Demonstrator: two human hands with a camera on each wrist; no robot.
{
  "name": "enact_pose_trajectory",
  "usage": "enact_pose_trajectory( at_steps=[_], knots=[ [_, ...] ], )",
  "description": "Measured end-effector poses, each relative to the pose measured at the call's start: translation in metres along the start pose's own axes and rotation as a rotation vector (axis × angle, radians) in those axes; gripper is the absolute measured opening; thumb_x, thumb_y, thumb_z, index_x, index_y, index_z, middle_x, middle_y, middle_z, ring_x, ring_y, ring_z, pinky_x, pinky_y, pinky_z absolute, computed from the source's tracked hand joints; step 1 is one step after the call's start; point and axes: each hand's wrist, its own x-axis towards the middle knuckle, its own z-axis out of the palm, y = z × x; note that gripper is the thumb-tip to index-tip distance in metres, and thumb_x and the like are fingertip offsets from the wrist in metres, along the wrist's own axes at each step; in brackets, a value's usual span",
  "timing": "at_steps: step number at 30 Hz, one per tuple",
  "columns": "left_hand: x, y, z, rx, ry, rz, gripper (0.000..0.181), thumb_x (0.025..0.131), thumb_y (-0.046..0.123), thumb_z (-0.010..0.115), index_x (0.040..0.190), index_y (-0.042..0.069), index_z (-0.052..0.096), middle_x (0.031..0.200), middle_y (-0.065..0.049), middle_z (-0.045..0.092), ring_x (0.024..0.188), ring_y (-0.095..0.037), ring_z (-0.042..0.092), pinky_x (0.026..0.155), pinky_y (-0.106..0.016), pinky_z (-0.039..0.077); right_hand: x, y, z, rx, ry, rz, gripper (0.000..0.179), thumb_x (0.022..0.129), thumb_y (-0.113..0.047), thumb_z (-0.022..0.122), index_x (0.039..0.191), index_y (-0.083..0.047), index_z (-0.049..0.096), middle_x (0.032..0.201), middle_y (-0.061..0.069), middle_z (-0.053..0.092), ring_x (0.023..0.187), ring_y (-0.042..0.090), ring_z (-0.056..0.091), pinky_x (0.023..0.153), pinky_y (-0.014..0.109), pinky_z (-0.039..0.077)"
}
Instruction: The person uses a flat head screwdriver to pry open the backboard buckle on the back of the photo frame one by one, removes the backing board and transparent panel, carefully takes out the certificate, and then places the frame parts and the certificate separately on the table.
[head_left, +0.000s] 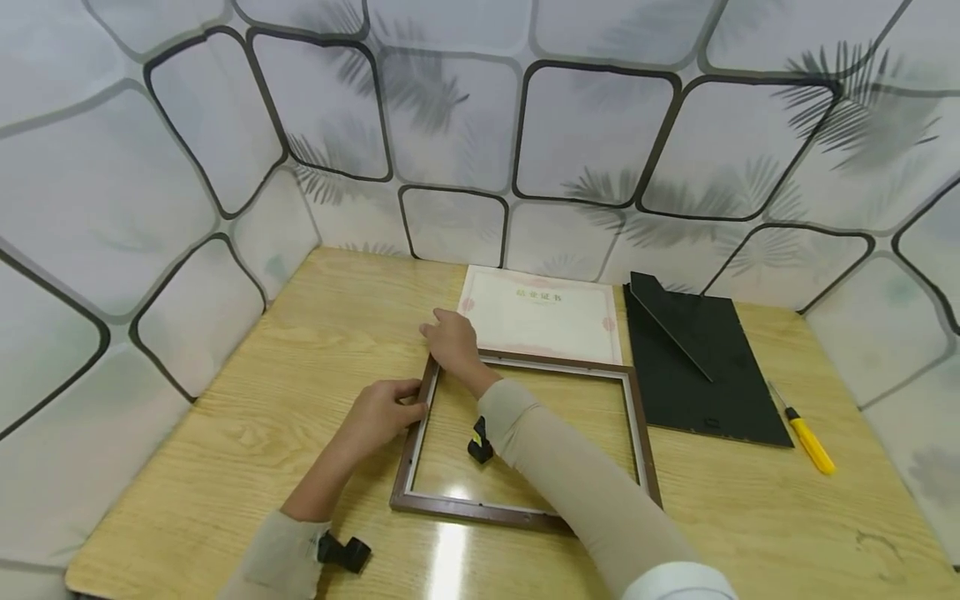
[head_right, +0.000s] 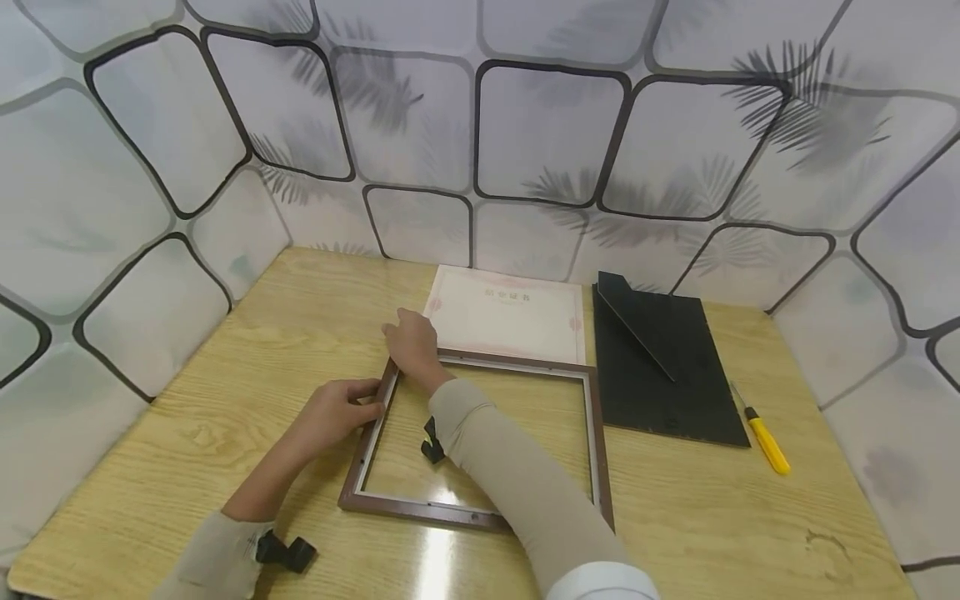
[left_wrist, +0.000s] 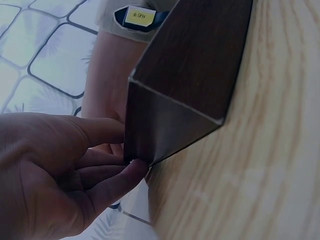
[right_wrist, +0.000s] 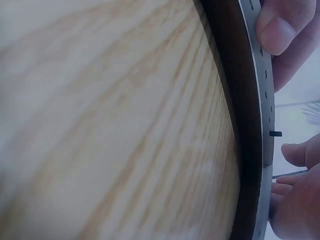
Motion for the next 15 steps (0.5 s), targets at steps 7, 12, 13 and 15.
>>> enact_pose_trajectory(
  at_steps=[7, 12, 13, 15],
  knots=[
    [0.001, -0.002, -0.006, -0.031, -0.016, 0.012, 0.045, 0.095, 0.019, 0.070, 0.136, 0.003, 0.063, 0.135, -0.016, 0.064, 0.116, -0.027, 0.066, 0.089, -0.042, 0.058, -0.019, -0.012, -0.018, -0.129, -0.046, -0.081, 0.047, 0.106, -0.029, 0.048, 0.149, -0.008, 0.050, 0.124, 0.011, 0.071, 0.042, 0.014, 0.036, 0.042, 0.024, 0.031],
    [0.000, -0.005, -0.008, -0.059, -0.017, -0.003, 0.046, 0.097, 0.022, 0.067, 0.139, 0.002, 0.060, 0.134, -0.018, 0.065, 0.110, -0.027, 0.069, 0.088, -0.042, 0.059, -0.046, -0.016, -0.051, 0.052, -0.127, -0.147, 0.049, 0.104, -0.029, 0.046, 0.149, -0.010, 0.050, 0.137, 0.008, 0.064, 0.090, 0.017, 0.069, 0.061, 0.024, 0.048],
    [0.000, -0.006, -0.009, -0.066, -0.016, -0.013, 0.047, 0.098, 0.023, 0.065, 0.140, 0.001, 0.058, 0.134, -0.019, 0.065, 0.106, -0.026, 0.070, 0.085, -0.040, 0.059, -0.052, -0.016, -0.059, 0.121, -0.151, -0.147, 0.049, 0.104, -0.029, 0.047, 0.149, -0.010, 0.050, 0.136, 0.009, 0.064, 0.105, 0.021, 0.068, 0.070, 0.028, 0.053],
    [-0.001, -0.007, -0.009, -0.071, -0.007, -0.033, 0.049, 0.101, 0.025, 0.061, 0.144, 0.001, 0.054, 0.134, -0.019, 0.064, 0.100, -0.024, 0.071, 0.079, -0.036, 0.060, -0.066, -0.015, -0.078, 0.229, -0.188, -0.138, 0.048, 0.104, -0.028, 0.049, 0.149, -0.010, 0.050, 0.134, 0.008, 0.065, 0.119, 0.024, 0.064, 0.087, 0.035, 0.055]
  ],
)
